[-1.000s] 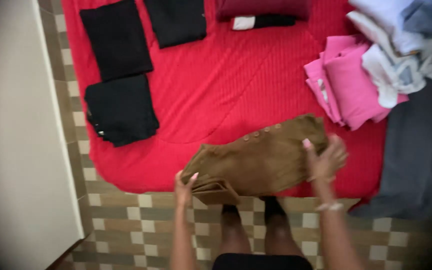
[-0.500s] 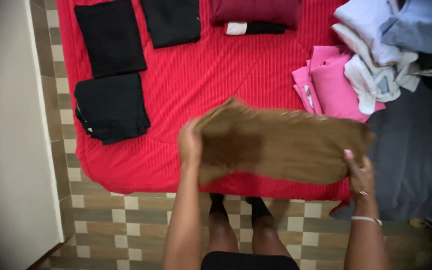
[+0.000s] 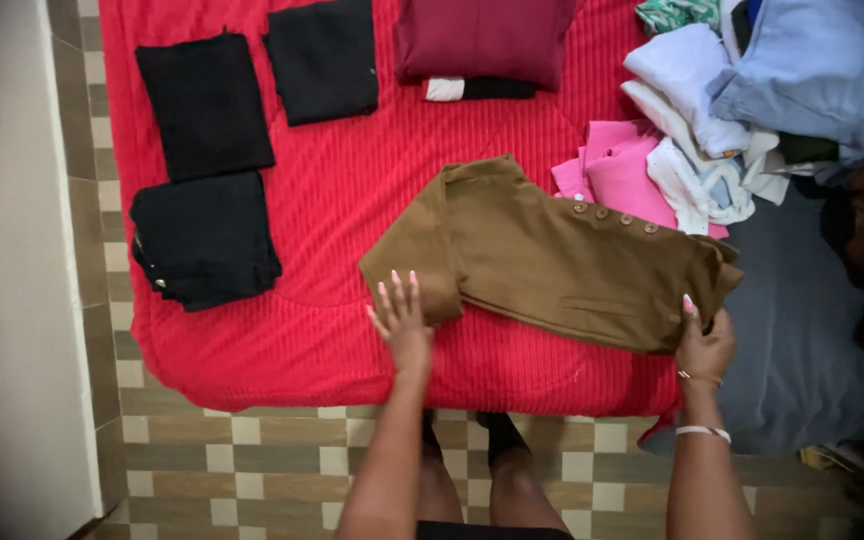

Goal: Folding various items of clothing including pants and a jacket on a bed.

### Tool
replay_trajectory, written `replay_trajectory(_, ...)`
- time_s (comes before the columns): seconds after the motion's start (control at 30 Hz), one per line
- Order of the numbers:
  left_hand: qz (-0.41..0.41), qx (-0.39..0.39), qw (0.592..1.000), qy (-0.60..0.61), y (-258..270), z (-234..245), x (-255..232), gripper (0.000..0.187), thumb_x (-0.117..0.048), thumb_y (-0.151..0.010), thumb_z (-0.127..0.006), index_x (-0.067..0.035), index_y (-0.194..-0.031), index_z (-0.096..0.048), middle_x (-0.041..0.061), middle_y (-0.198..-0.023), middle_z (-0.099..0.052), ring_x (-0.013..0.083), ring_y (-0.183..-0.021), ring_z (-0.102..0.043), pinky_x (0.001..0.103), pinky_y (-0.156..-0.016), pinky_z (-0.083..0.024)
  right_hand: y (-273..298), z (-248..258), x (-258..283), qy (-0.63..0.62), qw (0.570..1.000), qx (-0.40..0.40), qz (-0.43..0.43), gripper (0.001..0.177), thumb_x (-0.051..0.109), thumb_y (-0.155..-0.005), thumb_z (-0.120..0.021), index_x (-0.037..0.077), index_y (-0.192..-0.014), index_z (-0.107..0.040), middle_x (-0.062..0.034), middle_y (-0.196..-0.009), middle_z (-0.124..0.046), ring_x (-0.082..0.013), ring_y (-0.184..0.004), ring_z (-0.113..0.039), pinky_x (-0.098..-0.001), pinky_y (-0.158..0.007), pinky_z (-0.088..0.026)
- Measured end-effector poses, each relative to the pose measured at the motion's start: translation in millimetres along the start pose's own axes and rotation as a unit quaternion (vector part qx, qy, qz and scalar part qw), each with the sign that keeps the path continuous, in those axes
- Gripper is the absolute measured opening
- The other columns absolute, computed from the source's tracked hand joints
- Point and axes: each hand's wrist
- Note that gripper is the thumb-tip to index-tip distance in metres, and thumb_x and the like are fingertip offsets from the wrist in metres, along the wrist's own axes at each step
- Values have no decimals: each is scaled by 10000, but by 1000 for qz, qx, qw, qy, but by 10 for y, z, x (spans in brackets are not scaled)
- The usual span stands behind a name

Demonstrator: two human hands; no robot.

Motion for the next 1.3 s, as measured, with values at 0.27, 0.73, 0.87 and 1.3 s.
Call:
replay_trajectory(0.27,-24,-137,902,409,-416,-225,779,418,-23,-983,-507,-160,-1353,-648,82,-1317,-711,230,-1269,-664,457,-1178,-345,-78,-146,637,85,978,-78,172,257,163,-1060,-629,-14,-1246,-616,-175,-1223,-648,-361,-1151,-602,-467,-1056,-463)
replay_trajectory(0.73,10,-182,726,663,-804,225,2094,271,-143,-1040,-672,18,-1258,-671,38,-1132,-718,122,-1041,-651,288,-948,-500,1180,-2902,1786,-446,772,440,-109,820,381,-877,-749,110,-1497,-287,-85,-1404,-542,-166,-1256,-567,-333,-1022,-511)
replay_trajectory(0.87,87,-339,809,472,-787,311,2179,368,-347,-1078,-547,-27,-1216,-666,45,-1049,-696,151,-949,-679,296,-859,-533,1398,-3489,1859,-390,851,333,-116,763,384,-862,-832,3,-1381,-424,-160,-1263,-606,-186,-1082,-588,-339,-928,-524)
replay_trajectory(1.3,74,163,436,882,-553,-639,1013,510,-418,-1009,-485,-215,-1474,-441,20,-1516,-510,224,-1365,-529,444,-1082,-504,1530,-1971,3785,-331,823,392,-246,361,329,-906,-783,58,-1135,-715,-148,-945,-680,-259,-686,-504,-436,-597,-375)
Point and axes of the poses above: each hand's wrist, its own y-axis away from the middle knuckle, its own z-axis out of the back of the hand, x = y × z
